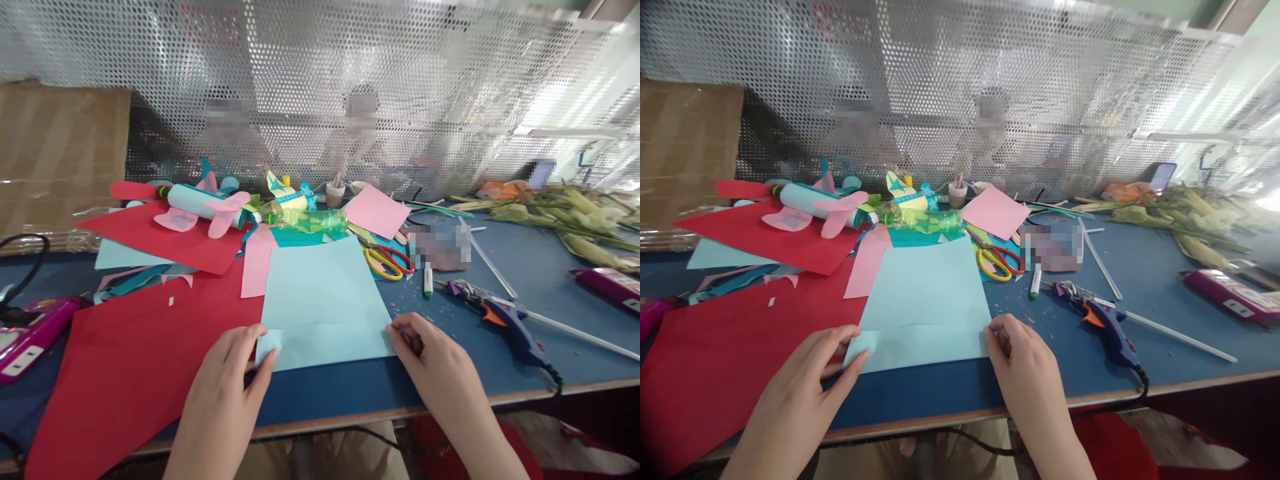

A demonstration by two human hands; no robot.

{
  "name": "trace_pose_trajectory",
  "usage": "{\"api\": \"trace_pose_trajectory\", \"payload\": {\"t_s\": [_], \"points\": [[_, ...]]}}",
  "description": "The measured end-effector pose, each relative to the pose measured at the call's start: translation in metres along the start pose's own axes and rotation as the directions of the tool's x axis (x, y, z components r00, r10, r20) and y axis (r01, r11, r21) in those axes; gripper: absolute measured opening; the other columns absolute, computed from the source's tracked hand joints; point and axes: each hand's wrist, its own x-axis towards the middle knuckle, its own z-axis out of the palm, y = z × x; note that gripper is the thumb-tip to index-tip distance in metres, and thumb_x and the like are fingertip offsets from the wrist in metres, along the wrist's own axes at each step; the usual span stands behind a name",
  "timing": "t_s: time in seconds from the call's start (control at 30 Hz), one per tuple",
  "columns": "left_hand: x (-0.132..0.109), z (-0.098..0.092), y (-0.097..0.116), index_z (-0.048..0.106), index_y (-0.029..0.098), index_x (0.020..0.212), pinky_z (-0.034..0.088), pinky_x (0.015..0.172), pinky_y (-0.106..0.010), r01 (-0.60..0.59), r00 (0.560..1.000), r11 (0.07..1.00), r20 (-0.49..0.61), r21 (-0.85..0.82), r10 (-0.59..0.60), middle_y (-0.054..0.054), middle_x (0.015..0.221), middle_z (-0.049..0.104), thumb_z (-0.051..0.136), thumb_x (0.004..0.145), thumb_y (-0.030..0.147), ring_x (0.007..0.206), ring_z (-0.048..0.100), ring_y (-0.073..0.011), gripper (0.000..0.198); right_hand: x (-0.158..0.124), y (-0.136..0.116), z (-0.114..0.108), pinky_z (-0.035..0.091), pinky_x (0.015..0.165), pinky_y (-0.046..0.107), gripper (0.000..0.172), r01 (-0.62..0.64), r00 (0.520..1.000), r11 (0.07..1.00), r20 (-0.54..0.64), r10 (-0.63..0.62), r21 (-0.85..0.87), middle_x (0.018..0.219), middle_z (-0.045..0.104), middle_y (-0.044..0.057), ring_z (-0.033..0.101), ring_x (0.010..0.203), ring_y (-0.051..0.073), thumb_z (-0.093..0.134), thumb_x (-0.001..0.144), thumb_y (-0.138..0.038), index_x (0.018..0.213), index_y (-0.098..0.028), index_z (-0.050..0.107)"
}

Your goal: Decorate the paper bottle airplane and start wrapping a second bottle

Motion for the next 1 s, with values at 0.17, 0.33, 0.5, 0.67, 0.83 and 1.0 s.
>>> {"api": "trace_pose_trajectory", "payload": {"t_s": [0.17, 0.33, 0.5, 0.67, 0.83, 1.0], "points": [[0.003, 0.0, 0.004, 0.056, 0.022, 0.1, 0.057, 0.06, -0.028, 0.09, 0.996, 0.995, 0.004, -0.033, -0.09, -0.006, 0.093, 0.068, 0.044, 0.096, 0.042, 0.071, 0.069, -0.0181, 0.023, 0.001, 0.0, 0.001, 0.039, 0.05, 0.025, 0.023, 0.005, 1.0, 1.0, -0.002, -0.005, 0.004, 0.057, 0.052, -0.002, 0.051, 0.052, 0.016, 0.045, 0.09, -0.04, 0.077, -0.024, 0.055], [0.005, 0.0, -0.003, 0.057, 0.023, 0.099, 0.055, 0.055, -0.026, 0.056, 0.997, 0.998, 0.054, -0.029, -0.054, -0.004, 0.09, 0.068, 0.049, 0.093, 0.038, 0.065, 0.067, -0.0164, 0.018, 0.001, 0.001, 0.003, 0.039, 0.051, 0.025, 0.022, 0.013, 1.0, 1.0, -0.003, -0.013, -0.005, 0.057, 0.052, -0.002, 0.052, 0.053, 0.017, 0.044, 0.091, -0.04, 0.078, -0.024, 0.053], [0.005, -0.001, -0.003, 0.057, 0.024, 0.095, 0.054, 0.054, -0.025, 0.088, 0.992, 0.995, 0.097, -0.052, -0.083, -0.004, 0.088, 0.068, 0.048, 0.093, 0.036, 0.064, 0.067, -0.0162, 0.016, 0.001, 0.001, 0.006, 0.039, 0.051, 0.026, 0.021, 0.014, 1.0, 1.0, 0.012, -0.014, -0.02, 0.059, 0.055, -0.001, 0.055, 0.055, 0.018, 0.041, 0.091, -0.038, 0.079, -0.024, 0.052], [0.003, 0.001, 0.001, 0.056, 0.023, 0.093, 0.053, 0.056, -0.027, 0.078, 0.996, 0.997, 0.041, -0.002, -0.078, -0.004, 0.085, 0.067, 0.044, 0.095, 0.037, 0.063, 0.066, -0.0172, 0.019, 0.001, 0.002, 0.007, 0.04, 0.052, 0.026, 0.022, 0.035, 0.999, 0.999, 0.007, -0.035, -0.018, 0.058, 0.055, -0.001, 0.057, 0.055, 0.019, 0.04, 0.091, -0.039, 0.078, -0.025, 0.051], [-0.001, 0.004, -0.006, 0.058, 0.024, 0.097, 0.054, 0.057, -0.025, -0.007, 1.0, 0.999, 0.018, 0.051, 0.006, -0.003, 0.085, 0.069, 0.049, 0.094, 0.036, 0.067, 0.069, -0.0176, 0.016, 0.001, 0.003, 0.01, 0.04, 0.051, 0.026, 0.021, 0.053, 0.999, 0.998, 0.003, -0.053, -0.025, 0.06, 0.056, -0.001, 0.058, 0.057, 0.019, 0.04, 0.091, -0.038, 0.079, -0.025, 0.051], [-0.001, 0.006, -0.004, 0.058, 0.023, 0.094, 0.056, 0.057, -0.027, -0.055, 0.997, 0.992, -0.048, 0.117, 0.061, -0.004, 0.082, 0.069, 0.043, 0.096, 0.035, 0.071, 0.071, -0.0199, 0.02, 0.002, 0.005, 0.011, 0.039, 0.05, 0.025, 0.02, 0.059, 0.998, 0.998, 0.014, -0.058, -0.026, 0.058, 0.052, -0.002, 0.055, 0.054, 0.018, 0.043, 0.091, -0.04, 0.079, -0.025, 0.051]]}}
